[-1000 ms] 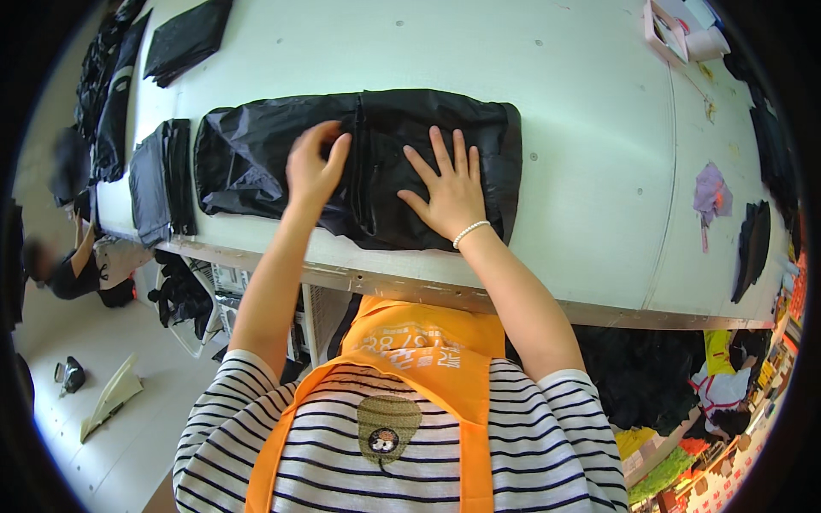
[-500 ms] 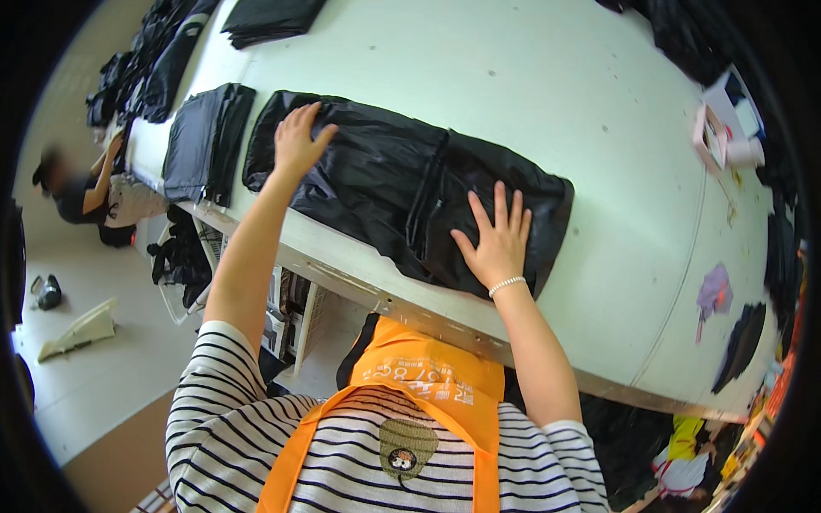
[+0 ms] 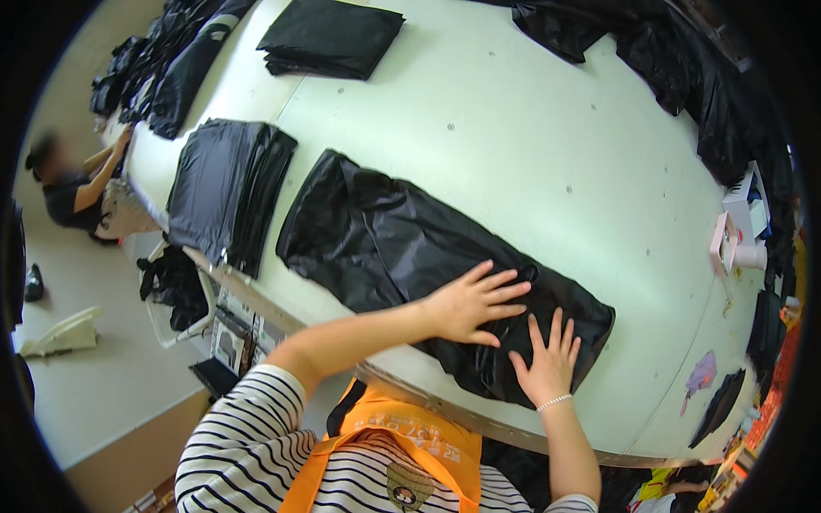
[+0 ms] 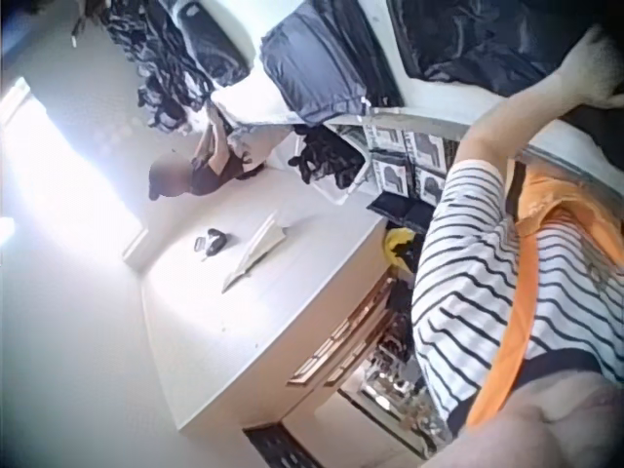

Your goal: The person folds black plastic bags on a table, smoothing and aligning them into neat stacks. The person then handles a black garment, smoothing it out and using a small tool to snip threads or tags before folding it.

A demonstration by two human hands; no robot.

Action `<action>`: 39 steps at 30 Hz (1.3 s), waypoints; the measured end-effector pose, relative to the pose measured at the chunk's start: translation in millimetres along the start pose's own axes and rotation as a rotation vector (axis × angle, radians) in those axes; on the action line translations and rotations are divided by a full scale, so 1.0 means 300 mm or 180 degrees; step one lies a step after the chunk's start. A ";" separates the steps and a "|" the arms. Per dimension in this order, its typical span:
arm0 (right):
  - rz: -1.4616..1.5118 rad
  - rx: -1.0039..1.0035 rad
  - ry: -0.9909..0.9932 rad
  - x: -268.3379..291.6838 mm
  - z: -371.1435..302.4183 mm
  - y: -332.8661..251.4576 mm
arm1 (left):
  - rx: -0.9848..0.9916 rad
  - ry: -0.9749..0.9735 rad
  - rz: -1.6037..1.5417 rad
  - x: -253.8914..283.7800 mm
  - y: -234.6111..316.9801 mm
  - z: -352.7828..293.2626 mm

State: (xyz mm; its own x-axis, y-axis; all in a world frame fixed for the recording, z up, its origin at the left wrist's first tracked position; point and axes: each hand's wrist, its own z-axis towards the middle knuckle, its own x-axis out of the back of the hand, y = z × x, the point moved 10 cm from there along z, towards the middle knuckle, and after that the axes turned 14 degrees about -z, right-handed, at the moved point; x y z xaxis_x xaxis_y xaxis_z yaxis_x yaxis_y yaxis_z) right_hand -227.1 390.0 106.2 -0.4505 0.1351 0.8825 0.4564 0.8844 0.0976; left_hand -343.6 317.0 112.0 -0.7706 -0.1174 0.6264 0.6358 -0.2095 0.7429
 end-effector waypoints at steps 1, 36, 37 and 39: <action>-0.0365 0.0036 -0.0178 0.049 0.012 -0.018 | 0.0213 -0.0125 -0.0114 -0.043 -0.049 -0.005; 0.7578 -0.1589 -0.0044 -0.076 0.068 -0.024 | 0.0479 -0.1181 -0.0307 -0.129 -0.105 -0.019; 0.7082 -0.1837 0.0153 -0.119 -0.010 0.096 | 0.0376 -0.0933 -0.0017 -0.097 -0.085 -0.021; 0.6416 -0.1742 -0.0096 -0.218 -0.122 0.288 | 0.0195 -0.0781 0.0384 -0.134 -0.076 0.005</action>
State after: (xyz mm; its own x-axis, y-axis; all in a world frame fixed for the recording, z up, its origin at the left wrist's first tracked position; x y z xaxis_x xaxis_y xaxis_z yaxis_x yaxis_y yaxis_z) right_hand -130.2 441.1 73.7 0.8425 0.5301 -0.0959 0.3399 -0.6611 -0.6689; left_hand -327.1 328.1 70.2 -0.6603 0.1021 0.7441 0.7295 -0.1482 0.6677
